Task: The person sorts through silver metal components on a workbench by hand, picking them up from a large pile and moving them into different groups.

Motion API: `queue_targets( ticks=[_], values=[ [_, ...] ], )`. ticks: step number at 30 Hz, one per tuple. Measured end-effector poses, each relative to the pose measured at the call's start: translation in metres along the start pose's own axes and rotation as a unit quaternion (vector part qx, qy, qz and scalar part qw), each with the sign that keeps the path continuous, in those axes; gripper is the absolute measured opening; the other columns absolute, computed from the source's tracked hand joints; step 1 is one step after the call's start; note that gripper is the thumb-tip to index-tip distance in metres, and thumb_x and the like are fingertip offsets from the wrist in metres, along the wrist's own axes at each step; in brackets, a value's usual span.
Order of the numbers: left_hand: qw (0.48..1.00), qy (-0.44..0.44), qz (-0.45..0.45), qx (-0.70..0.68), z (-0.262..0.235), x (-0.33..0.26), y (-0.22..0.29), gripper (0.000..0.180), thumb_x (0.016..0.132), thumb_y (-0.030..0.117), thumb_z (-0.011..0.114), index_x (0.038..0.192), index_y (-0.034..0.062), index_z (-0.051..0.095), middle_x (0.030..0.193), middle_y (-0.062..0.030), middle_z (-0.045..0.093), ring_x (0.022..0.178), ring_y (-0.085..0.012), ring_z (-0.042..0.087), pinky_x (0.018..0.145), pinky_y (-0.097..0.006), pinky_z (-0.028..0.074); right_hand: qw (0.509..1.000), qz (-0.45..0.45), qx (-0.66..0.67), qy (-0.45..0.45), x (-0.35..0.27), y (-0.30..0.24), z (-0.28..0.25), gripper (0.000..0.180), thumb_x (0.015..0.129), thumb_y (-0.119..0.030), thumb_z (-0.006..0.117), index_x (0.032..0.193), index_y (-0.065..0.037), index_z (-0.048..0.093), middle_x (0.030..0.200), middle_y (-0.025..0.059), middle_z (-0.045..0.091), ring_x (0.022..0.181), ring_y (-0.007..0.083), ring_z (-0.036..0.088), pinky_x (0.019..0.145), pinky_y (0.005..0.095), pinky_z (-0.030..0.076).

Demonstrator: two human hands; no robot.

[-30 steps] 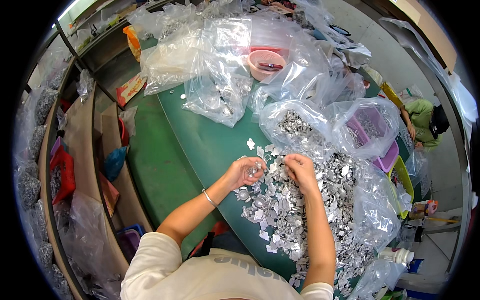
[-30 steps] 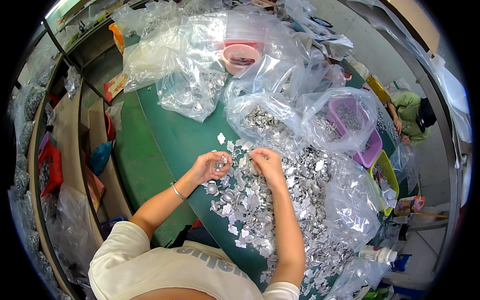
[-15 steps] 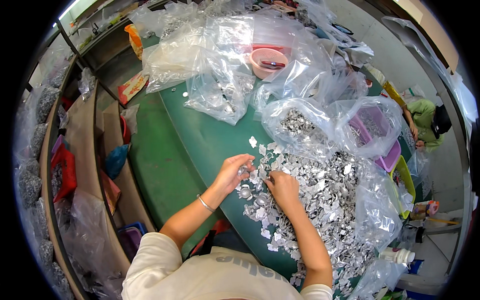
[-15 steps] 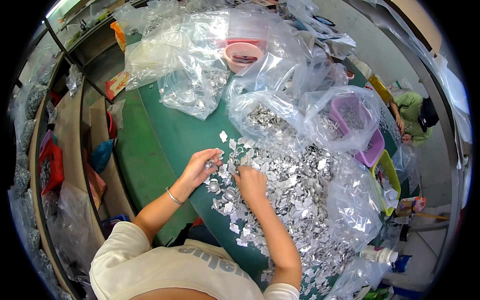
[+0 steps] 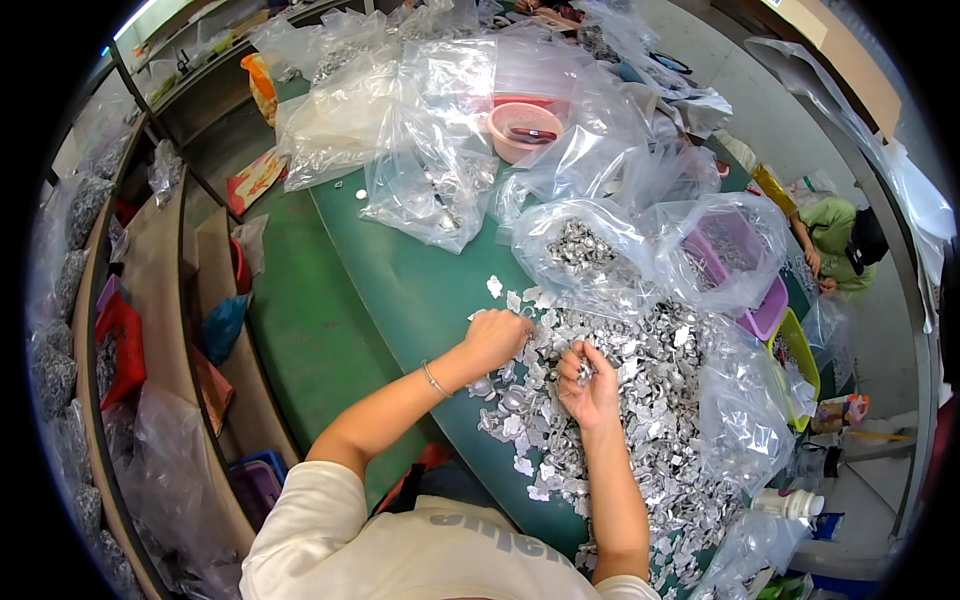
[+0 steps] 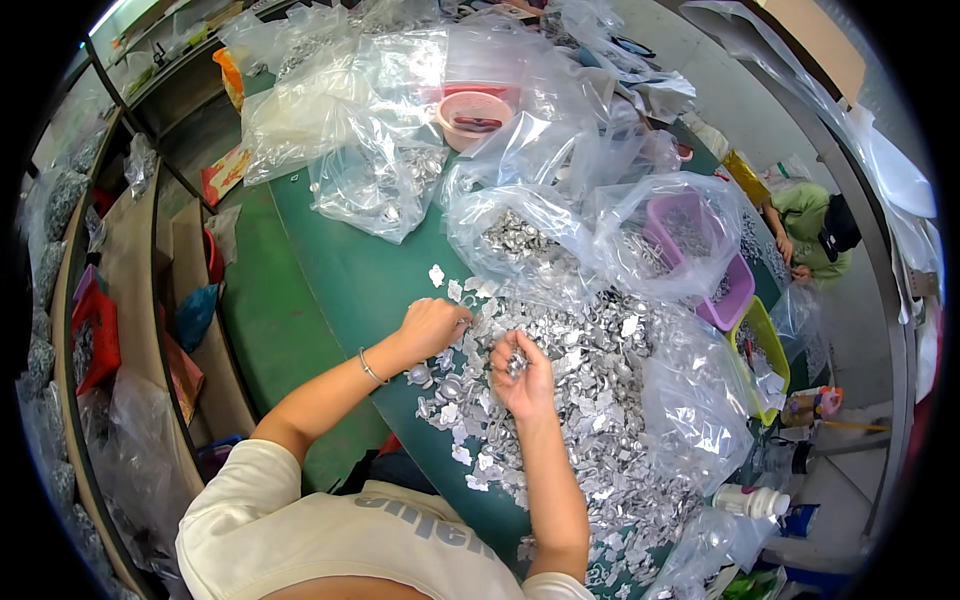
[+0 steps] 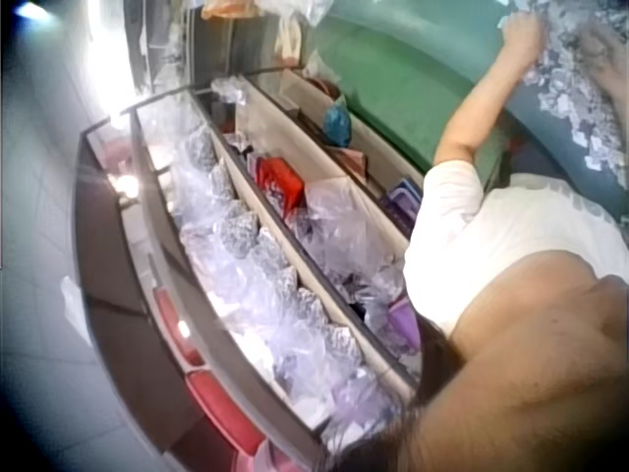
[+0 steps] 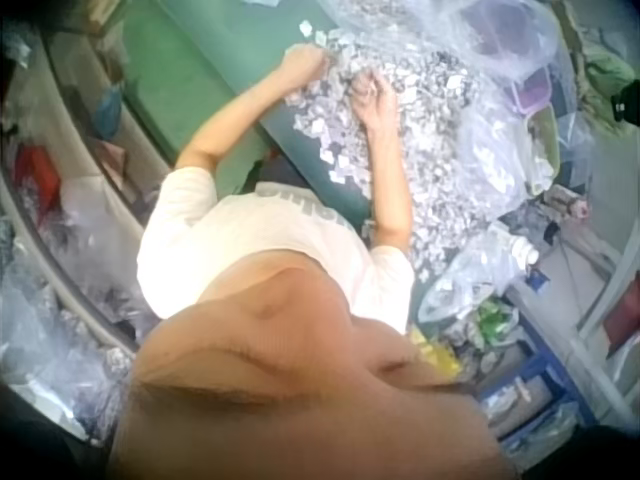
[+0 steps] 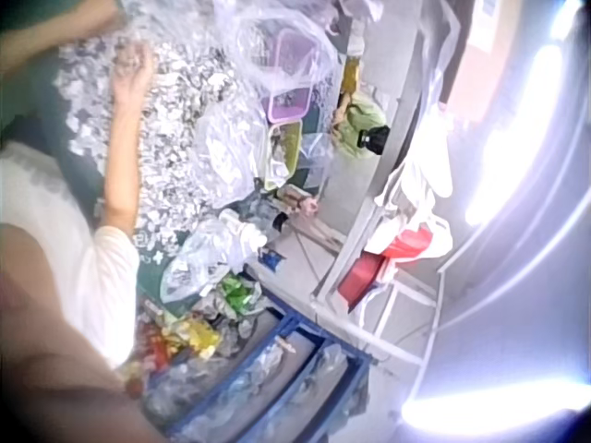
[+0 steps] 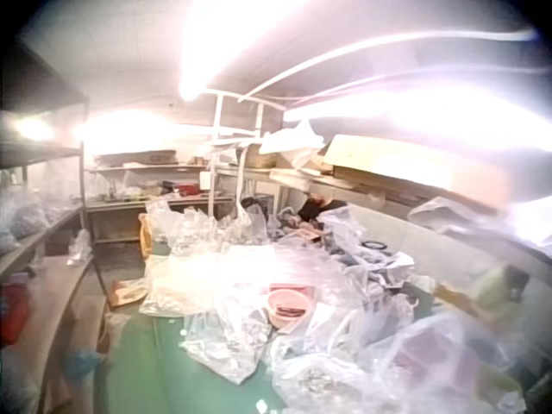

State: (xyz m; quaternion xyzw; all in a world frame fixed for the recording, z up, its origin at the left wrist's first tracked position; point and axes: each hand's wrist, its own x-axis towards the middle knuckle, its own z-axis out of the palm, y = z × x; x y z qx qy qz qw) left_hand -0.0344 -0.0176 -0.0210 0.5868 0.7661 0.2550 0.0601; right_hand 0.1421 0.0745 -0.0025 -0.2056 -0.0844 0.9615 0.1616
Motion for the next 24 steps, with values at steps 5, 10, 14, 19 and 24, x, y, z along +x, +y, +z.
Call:
queue_targets(
  ticks=[5,10,14,19,24],
  values=[
    [0.981,0.069,-0.081,-0.16,-0.012,-0.008,-0.002,0.012,0.078,0.015,0.06,0.087,0.0085,0.065,0.062,-0.0108,0.062,0.054,-0.0276,0.061,0.051,-0.036,0.049,0.982,-0.053,-0.09,0.159,-0.013,0.011,0.031,0.028,0.094,-0.032,0.045,0.097,-0.005,0.054,0.079,0.0062,0.048,0.065,0.0163,0.047,0.047,0.0237,0.036],
    [0.667,-0.127,-0.287,-0.676,-0.035,-0.036,0.025,0.021,0.082,0.013,0.051,0.099,0.0015,0.056,0.078,-0.0106,0.061,0.066,-0.023,0.061,0.058,-0.033,0.05,0.98,-0.158,-0.063,0.106,-0.02,0.022,0.006,0.029,0.095,-0.032,0.041,0.087,-0.005,0.05,0.078,0.0054,0.047,0.063,0.0152,0.046,0.045,0.0251,0.034],
    [0.403,-0.18,-0.319,-0.839,-0.014,-0.073,0.049,0.027,0.087,0.021,0.047,0.106,0.0022,0.052,0.094,-0.0124,0.059,0.087,-0.0228,0.057,0.079,-0.036,0.047,0.904,-0.288,-0.291,0.126,-0.034,0.05,0.035,0.016,0.094,-0.019,0.045,0.09,-0.004,0.05,0.083,0.0059,0.05,0.064,0.0146,0.048,0.048,0.0253,0.038],
    [0.324,-0.117,-0.364,-0.865,-0.015,-0.077,0.092,0.028,0.089,0.027,0.047,0.111,0.0084,0.05,0.106,-0.0076,0.056,0.101,-0.0197,0.052,0.092,-0.039,0.041,0.549,-0.5,-0.668,0.045,-0.047,0.068,0.047,0.007,0.08,0.0,0.062,0.085,0.0,0.057,0.078,0.0085,0.055,0.07,0.0155,0.055,0.054,0.0257,0.044],
    [0.326,-0.065,-0.336,-0.881,-0.011,-0.076,0.11,0.029,0.092,0.027,0.039,0.107,0.0061,0.052,0.106,-0.0096,0.056,0.1,-0.0256,0.054,0.089,-0.041,0.044,0.435,-0.485,-0.759,-0.011,-0.065,0.071,0.053,0.016,0.07,0.0,0.065,0.085,0.0,0.06,0.089,0.0153,0.057,0.082,0.0314,0.055,0.086,0.042,0.04]
  ],
)
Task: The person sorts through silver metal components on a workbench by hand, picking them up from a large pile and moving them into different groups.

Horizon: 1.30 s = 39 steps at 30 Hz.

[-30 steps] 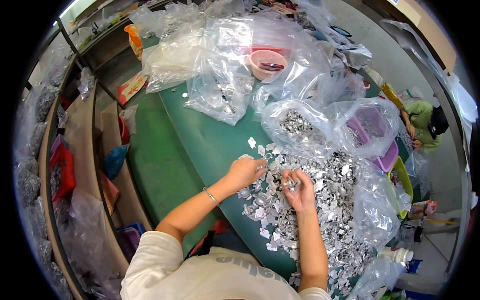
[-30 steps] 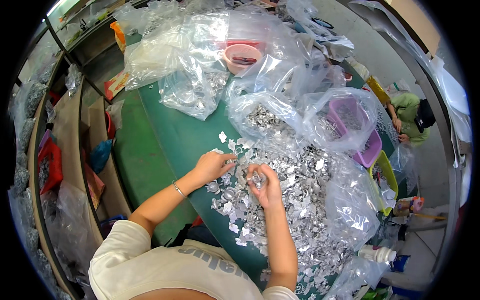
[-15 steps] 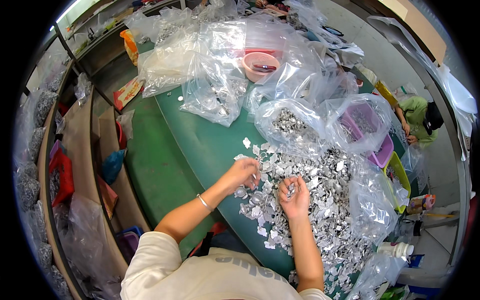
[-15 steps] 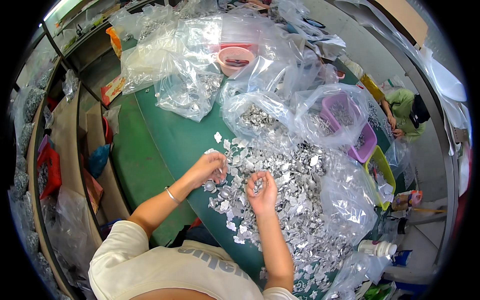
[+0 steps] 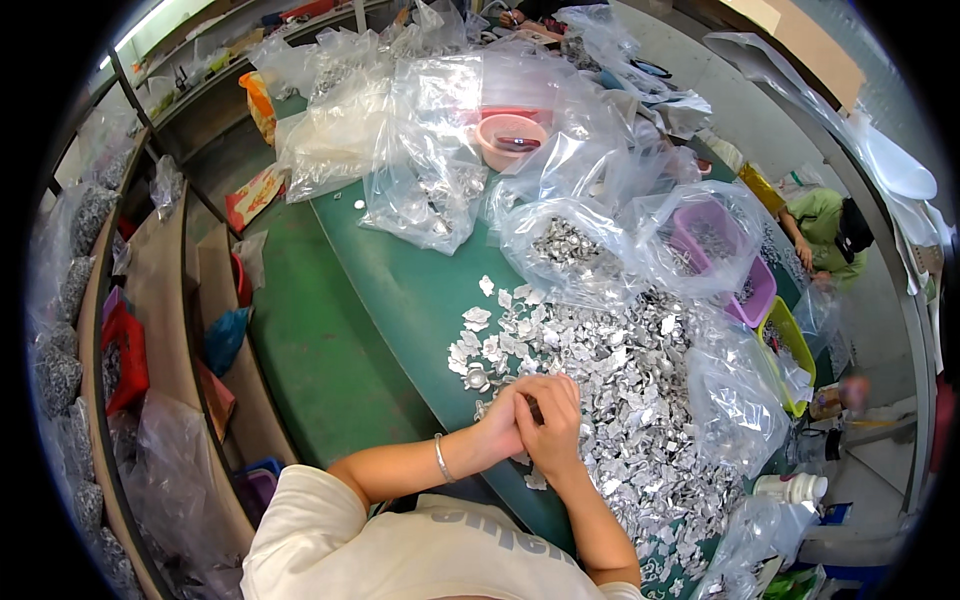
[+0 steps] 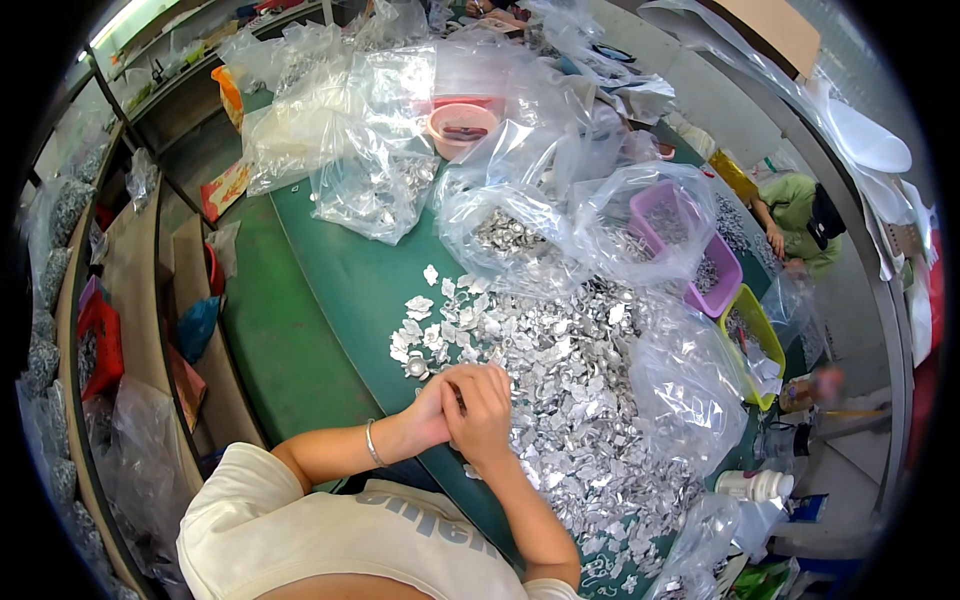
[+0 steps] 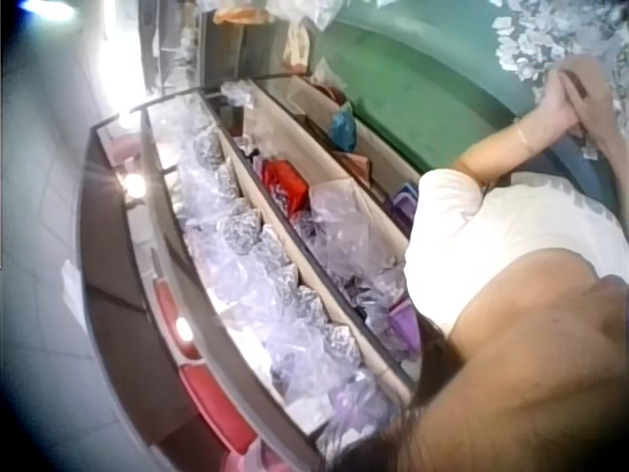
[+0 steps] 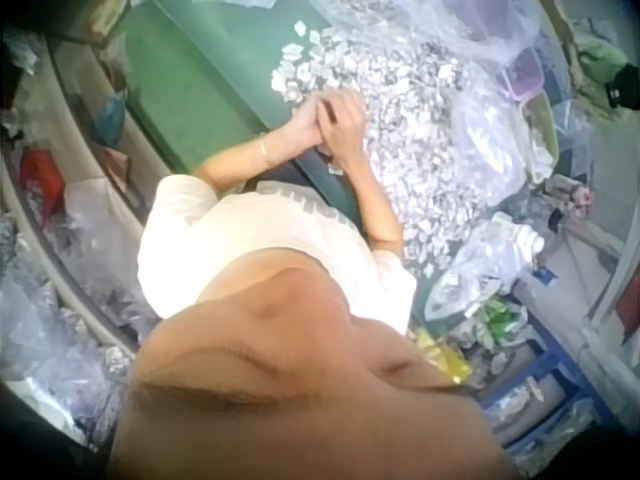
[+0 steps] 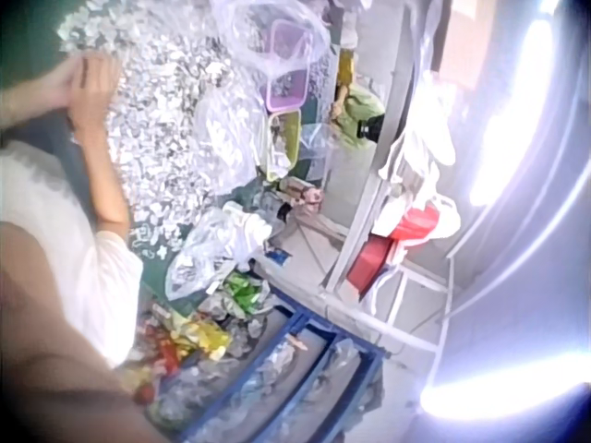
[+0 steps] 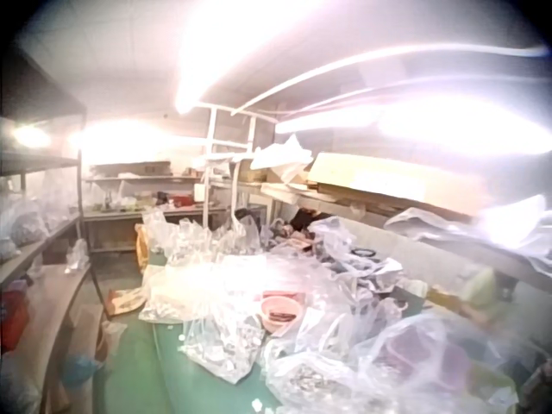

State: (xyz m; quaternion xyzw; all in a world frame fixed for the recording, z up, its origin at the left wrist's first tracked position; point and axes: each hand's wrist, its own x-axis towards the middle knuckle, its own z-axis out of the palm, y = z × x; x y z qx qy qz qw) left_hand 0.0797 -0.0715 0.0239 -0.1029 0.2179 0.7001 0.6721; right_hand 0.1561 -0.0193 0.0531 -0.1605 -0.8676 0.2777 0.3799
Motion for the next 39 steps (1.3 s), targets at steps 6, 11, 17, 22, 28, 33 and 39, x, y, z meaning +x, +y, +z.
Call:
queue_targets(
  ticks=[6,11,17,22,28,33,39],
  values=[
    [0.98,0.058,0.068,-0.177,0.01,0.081,0.042,0.024,0.092,0.021,0.04,0.105,0.0027,0.05,0.107,-0.018,0.053,0.098,-0.0316,0.055,0.09,-0.047,0.045,0.992,0.062,0.069,0.084,-0.01,-0.012,-0.016,0.014,0.073,0.002,0.063,0.088,0.001,0.061,0.088,0.0149,0.058,0.082,0.0296,0.056,0.079,0.0375,0.044],
    [0.966,-0.021,0.23,0.121,0.097,0.118,0.107,0.061,0.093,0.034,0.037,0.141,0.0048,0.014,0.143,-0.0164,0.022,0.134,-0.0379,0.016,0.107,-0.058,0.0,0.994,0.074,0.084,0.015,-0.029,-0.009,-0.038,0.017,0.074,0.005,0.061,0.091,0.002,0.061,0.088,0.015,0.059,0.082,0.0288,0.058,0.074,0.033,0.047],
    [0.909,0.018,0.271,0.315,0.069,0.099,0.074,0.047,0.091,0.025,0.048,0.132,0.0046,0.038,0.131,-0.0133,0.044,0.125,-0.0277,0.037,0.104,-0.045,0.028,0.982,0.179,0.016,0.063,-0.085,0.001,-0.1,0.013,0.075,0.004,0.058,0.088,0.001,0.062,0.089,0.0137,0.06,0.083,0.027,0.059,0.075,0.0313,0.046],
    [0.772,-0.06,0.238,0.587,0.03,0.026,0.01,0.032,0.09,0.014,0.049,0.12,0.0017,0.05,0.114,-0.0087,0.057,0.106,-0.0193,0.053,0.091,-0.032,0.041,0.961,0.258,-0.099,0.0,-0.153,0.006,-0.15,0.018,0.074,-0.001,0.063,0.091,0.0,0.06,0.092,0.0141,0.057,0.092,0.031,0.055,0.079,0.0359,0.043],
    [0.363,-0.242,0.272,0.858,0.0,-0.015,-0.084,0.049,0.085,0.024,0.058,0.13,0.0107,0.043,0.137,-0.0134,0.037,0.128,-0.0345,0.032,0.103,-0.05,0.027,0.935,0.222,-0.262,-0.083,-0.194,-0.01,-0.146,0.054,0.072,-0.021,0.07,0.119,-0.002,0.049,0.126,0.0201,0.041,0.118,0.039,0.037,0.095,0.0513,0.032],
    [0.145,-0.289,0.242,0.915,-0.012,-0.018,-0.108,0.059,0.083,0.036,0.058,0.134,0.0144,0.039,0.145,-0.0093,0.026,0.133,-0.0369,0.02,0.099,-0.065,0.02,0.937,0.221,-0.254,-0.098,-0.215,-0.005,-0.117,0.068,0.069,-0.029,0.073,0.125,-0.002,0.045,0.132,0.0269,0.032,0.123,0.0466,0.03,0.099,0.0562,0.027],
    [0.121,-0.172,0.29,0.934,-0.022,-0.013,-0.106,0.056,0.083,0.031,0.056,0.134,0.0147,0.039,0.141,-0.0095,0.033,0.131,-0.0361,0.025,0.101,-0.061,0.02,0.95,0.199,-0.229,-0.069,-0.211,-0.005,-0.117,0.056,0.067,-0.023,0.074,0.116,-0.006,0.053,0.131,0.0228,0.036,0.121,0.045,0.032,0.098,0.0551,0.027]
  ],
)
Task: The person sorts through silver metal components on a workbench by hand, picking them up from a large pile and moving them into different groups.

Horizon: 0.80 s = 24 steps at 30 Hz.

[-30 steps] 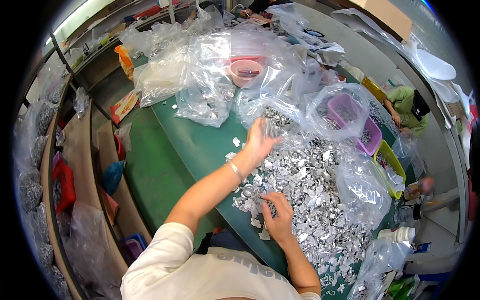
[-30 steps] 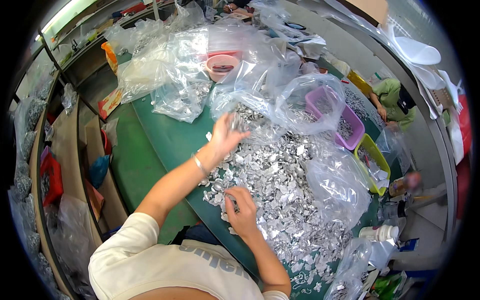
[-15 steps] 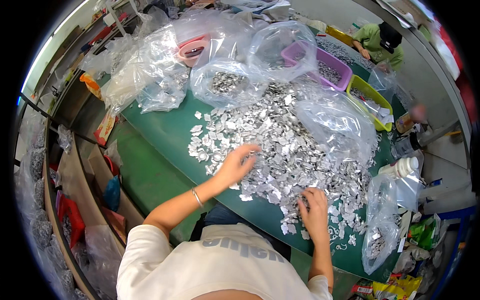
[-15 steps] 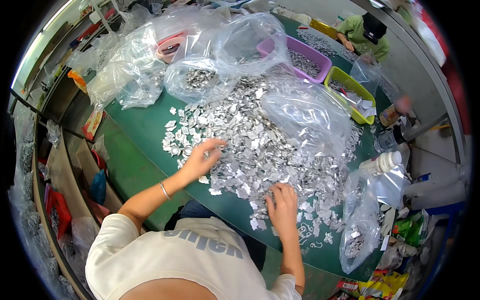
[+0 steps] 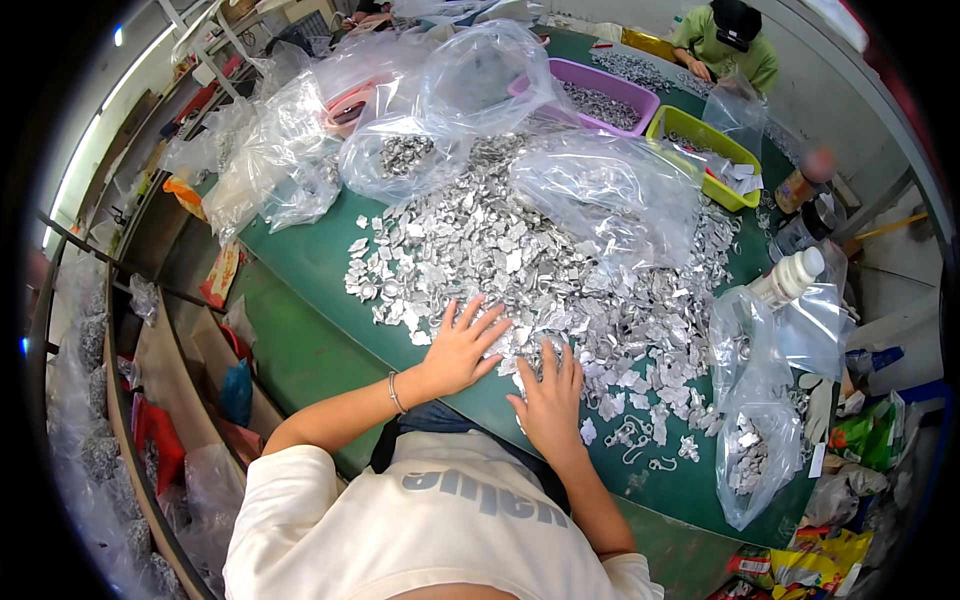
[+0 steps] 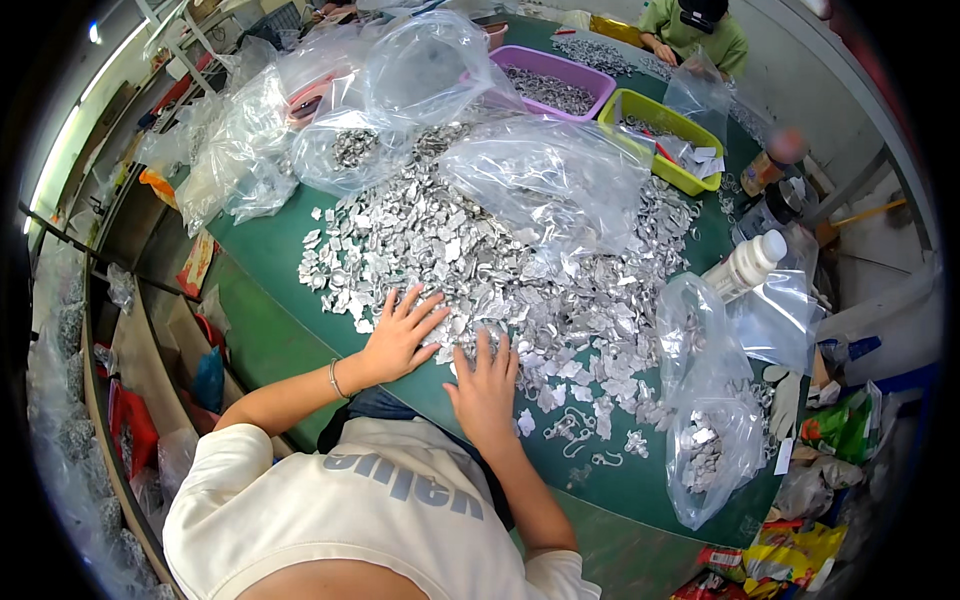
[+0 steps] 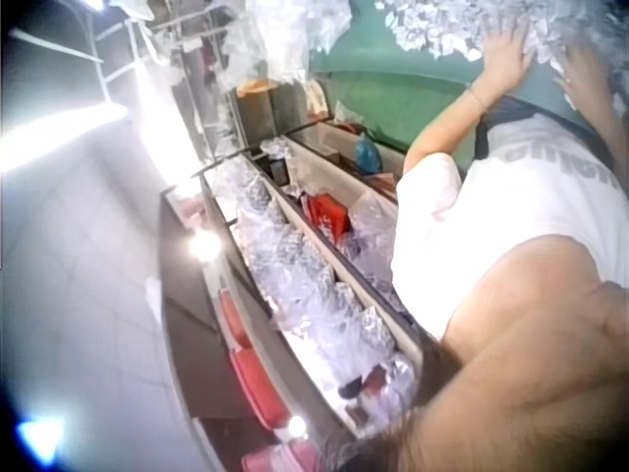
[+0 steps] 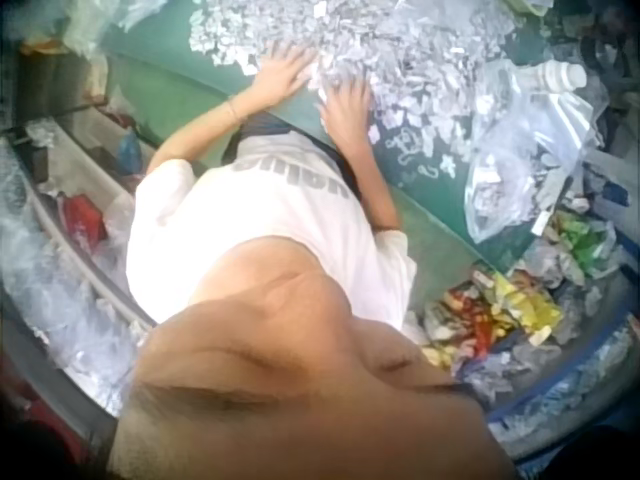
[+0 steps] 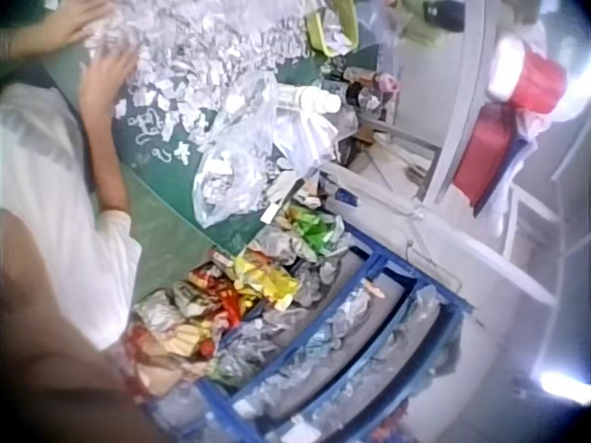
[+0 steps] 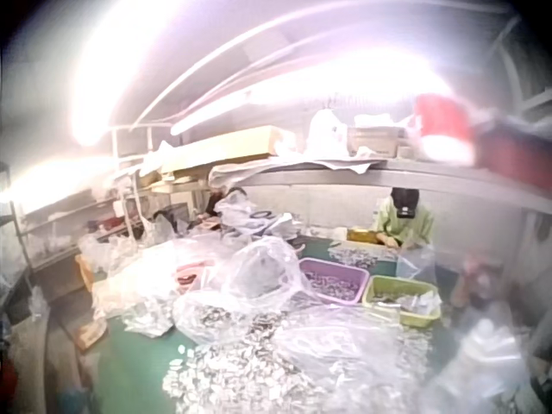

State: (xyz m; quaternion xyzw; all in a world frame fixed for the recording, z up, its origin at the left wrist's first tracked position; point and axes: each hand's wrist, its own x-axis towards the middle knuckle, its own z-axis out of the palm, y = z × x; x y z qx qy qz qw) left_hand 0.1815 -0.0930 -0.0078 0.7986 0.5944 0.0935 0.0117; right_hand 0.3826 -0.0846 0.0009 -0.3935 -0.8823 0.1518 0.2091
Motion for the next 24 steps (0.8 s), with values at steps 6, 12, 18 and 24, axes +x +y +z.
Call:
queue_targets(
  ticks=[6,12,18,24],
  values=[
    [0.997,0.039,-0.051,0.038,0.001,0.0,0.009,0.047,0.083,0.033,0.057,0.126,0.0149,0.048,0.139,-0.0076,0.035,0.13,-0.0359,0.026,0.095,-0.068,0.02,0.999,0.032,0.002,0.029,-0.01,0.009,0.0,0.033,0.069,-0.022,0.072,0.099,-0.01,0.063,0.126,0.0083,0.046,0.121,0.0373,0.035,0.098,0.0602,0.022],
    [0.991,0.061,-0.117,0.031,-0.001,-0.006,0.009,0.045,0.083,0.035,0.058,0.123,0.0142,0.05,0.14,-0.0072,0.033,0.13,-0.0363,0.024,0.095,-0.069,0.017,0.993,0.104,-0.02,0.048,-0.013,0.01,-0.012,0.021,0.071,-0.013,0.067,0.092,-0.013,0.065,0.12,0.007,0.049,0.117,0.0328,0.04,0.099,0.0622,0.017],
    [0.978,0.072,-0.193,-0.032,-0.005,-0.006,-0.015,0.044,0.085,0.033,0.057,0.121,0.0091,0.049,0.142,-0.0106,0.03,0.132,-0.0395,0.019,0.098,-0.068,0.012,0.988,0.136,-0.027,0.063,-0.013,0.019,-0.019,0.017,0.072,-0.007,0.065,0.088,-0.012,0.067,0.114,0.0091,0.051,0.114,0.0296,0.042,0.101,0.0593,0.015],
    [0.974,0.108,-0.152,-0.129,-0.017,0.013,-0.017,0.041,0.084,0.022,0.059,0.121,0.0073,0.048,0.14,-0.0138,0.031,0.132,-0.0376,0.022,0.102,-0.063,0.013,0.988,0.126,0.021,0.082,0.008,0.013,-0.029,0.019,0.073,-0.007,0.066,0.092,-0.003,0.064,0.106,0.011,0.055,0.106,0.0297,0.048,0.096,0.045,0.03]
  ],
)
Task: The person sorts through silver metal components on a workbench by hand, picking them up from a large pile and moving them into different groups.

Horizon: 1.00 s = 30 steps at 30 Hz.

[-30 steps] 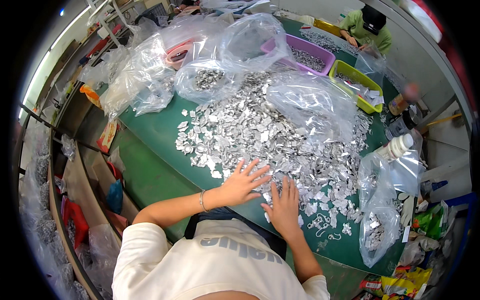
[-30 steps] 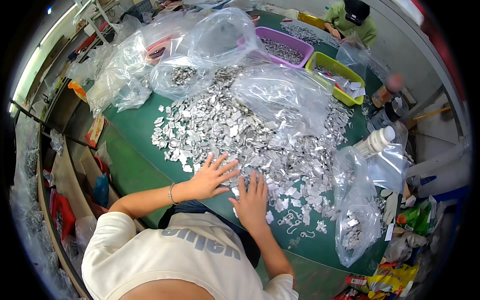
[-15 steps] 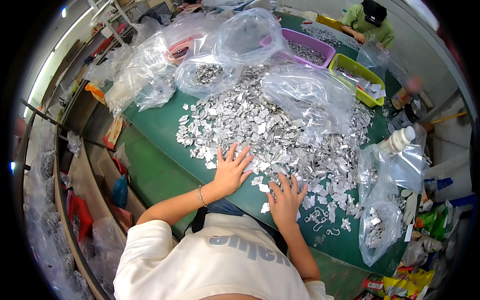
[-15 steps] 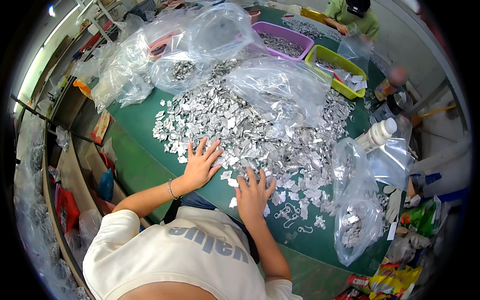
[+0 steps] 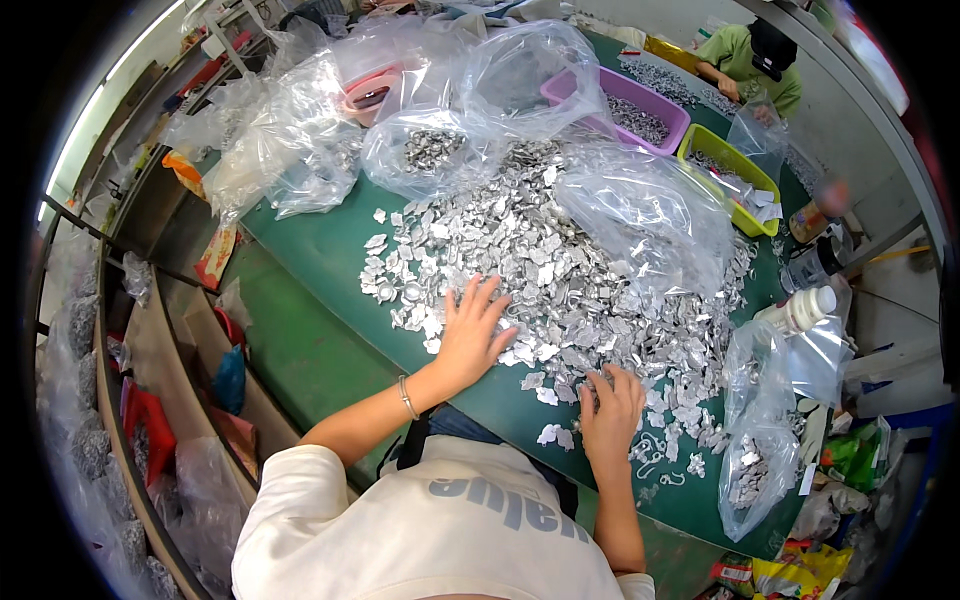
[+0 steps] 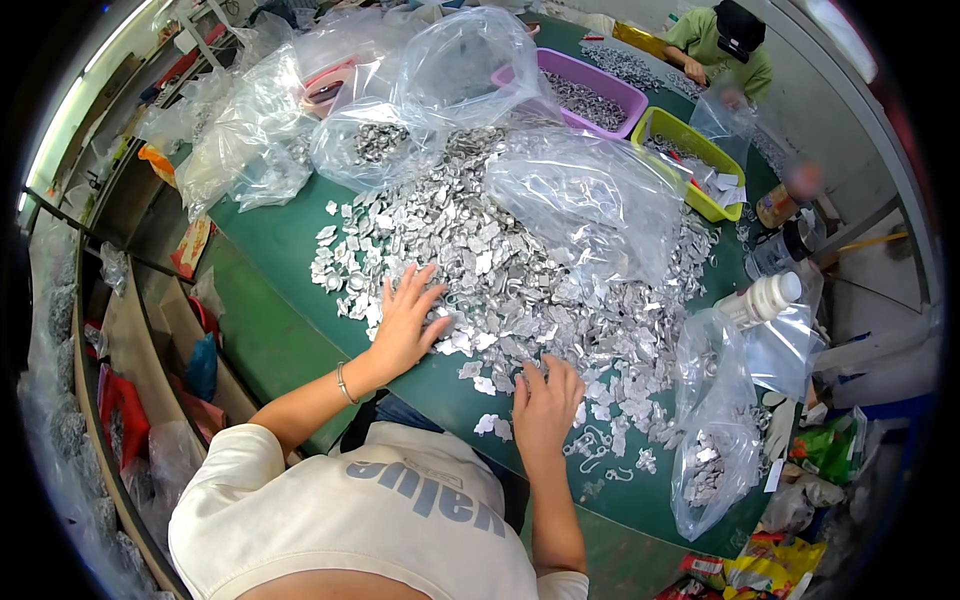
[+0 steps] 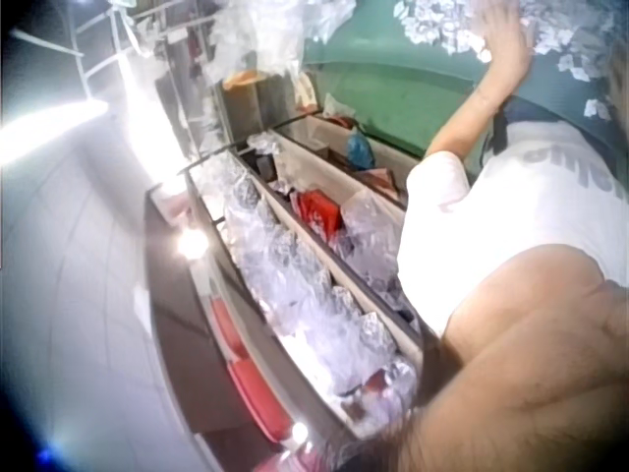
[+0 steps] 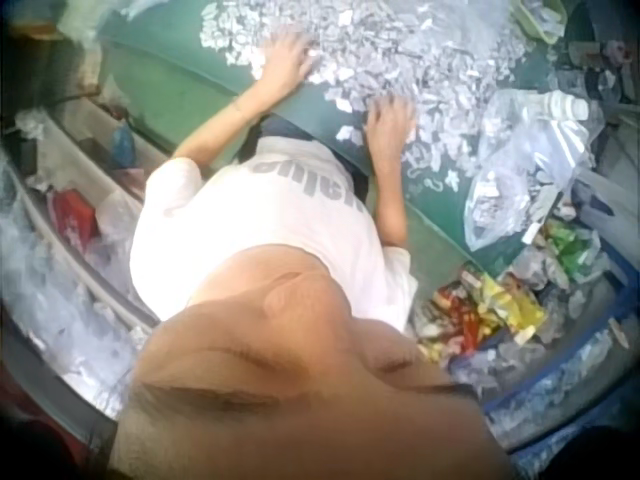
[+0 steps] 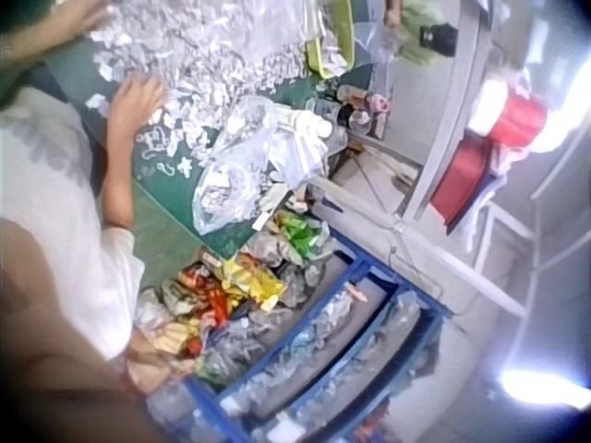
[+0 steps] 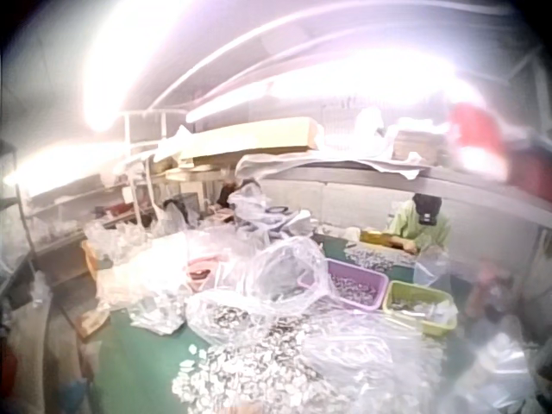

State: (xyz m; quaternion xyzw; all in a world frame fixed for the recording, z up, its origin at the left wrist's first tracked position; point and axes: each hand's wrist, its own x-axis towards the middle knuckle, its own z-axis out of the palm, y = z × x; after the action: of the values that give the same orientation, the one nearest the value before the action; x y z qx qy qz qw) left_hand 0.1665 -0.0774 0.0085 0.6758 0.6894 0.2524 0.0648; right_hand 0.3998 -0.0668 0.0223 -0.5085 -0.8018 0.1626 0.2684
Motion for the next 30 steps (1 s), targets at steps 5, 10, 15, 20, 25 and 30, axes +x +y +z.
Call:
queue_targets(
  ticks=[5,10,15,20,25,30],
  values=[
    [0.995,-0.026,0.075,-0.052,0.009,0.051,-0.009,0.06,0.082,0.018,0.061,0.135,0.0117,0.034,0.141,-0.0152,0.03,0.132,-0.0393,0.021,0.104,-0.059,0.016,0.998,-0.061,0.021,-0.006,0.035,-0.019,0.01,0.032,0.073,-0.006,0.066,0.103,0.001,0.058,0.116,0.0164,0.05,0.11,0.0357,0.045,0.092,0.0434,0.036],
    [0.997,0.01,0.075,0.012,0.022,0.078,-0.006,0.058,0.076,0.017,0.066,0.128,0.0085,0.042,0.128,-0.016,0.041,0.121,-0.0364,0.035,0.101,-0.049,0.028,0.995,-0.088,0.041,-0.009,0.082,-0.03,0.04,0.043,0.075,-0.006,0.064,0.115,0.003,0.05,0.123,0.0183,0.046,0.115,0.0366,0.042,0.097,0.0432,0.034],
    [0.99,0.041,0.128,-0.035,0.018,0.077,-0.021,0.047,0.07,0.008,0.065,0.114,0.0022,0.048,0.107,-0.0131,0.049,0.102,-0.0314,0.046,0.088,-0.04,0.039,0.99,-0.114,0.083,-0.016,0.102,-0.031,0.06,0.053,0.075,-0.006,0.064,0.123,0.004,0.044,0.128,0.0194,0.043,0.121,0.0371,0.038,0.1,0.0434,0.032],
    [0.988,0.007,0.142,-0.061,0.01,0.069,-0.038,0.039,0.07,0.001,0.061,0.107,-0.0012,0.05,0.099,-0.0146,0.051,0.096,-0.0316,0.048,0.084,-0.038,0.042,0.99,-0.141,-0.014,0.023,0.13,-0.028,0.074,0.056,0.074,-0.014,0.067,0.122,0.003,0.043,0.129,0.0223,0.04,0.123,0.0387,0.035,0.102,0.0485,0.027],
    [0.982,-0.015,0.151,-0.109,0.007,0.048,-0.052,0.024,0.07,-0.004,0.058,0.094,0.0003,0.056,0.095,-0.0135,0.052,0.095,-0.0313,0.05,0.08,-0.037,0.044,0.983,-0.174,-0.056,-0.025,0.124,-0.033,0.082,0.048,0.073,-0.019,0.069,0.115,-0.003,0.051,0.133,0.0228,0.037,0.123,0.0396,0.035,0.102,0.053,0.024],
    [0.964,-0.042,0.141,-0.222,-0.003,0.022,-0.051,0.02,0.071,-0.008,0.056,0.089,0.0019,0.059,0.098,-0.0129,0.052,0.099,-0.0311,0.05,0.083,-0.038,0.044,0.98,-0.17,0.039,-0.092,0.101,-0.038,0.075,0.048,0.072,-0.018,0.069,0.114,-0.004,0.051,0.135,0.0209,0.035,0.121,0.0399,0.036,0.1,0.0487,0.029]
  ],
)
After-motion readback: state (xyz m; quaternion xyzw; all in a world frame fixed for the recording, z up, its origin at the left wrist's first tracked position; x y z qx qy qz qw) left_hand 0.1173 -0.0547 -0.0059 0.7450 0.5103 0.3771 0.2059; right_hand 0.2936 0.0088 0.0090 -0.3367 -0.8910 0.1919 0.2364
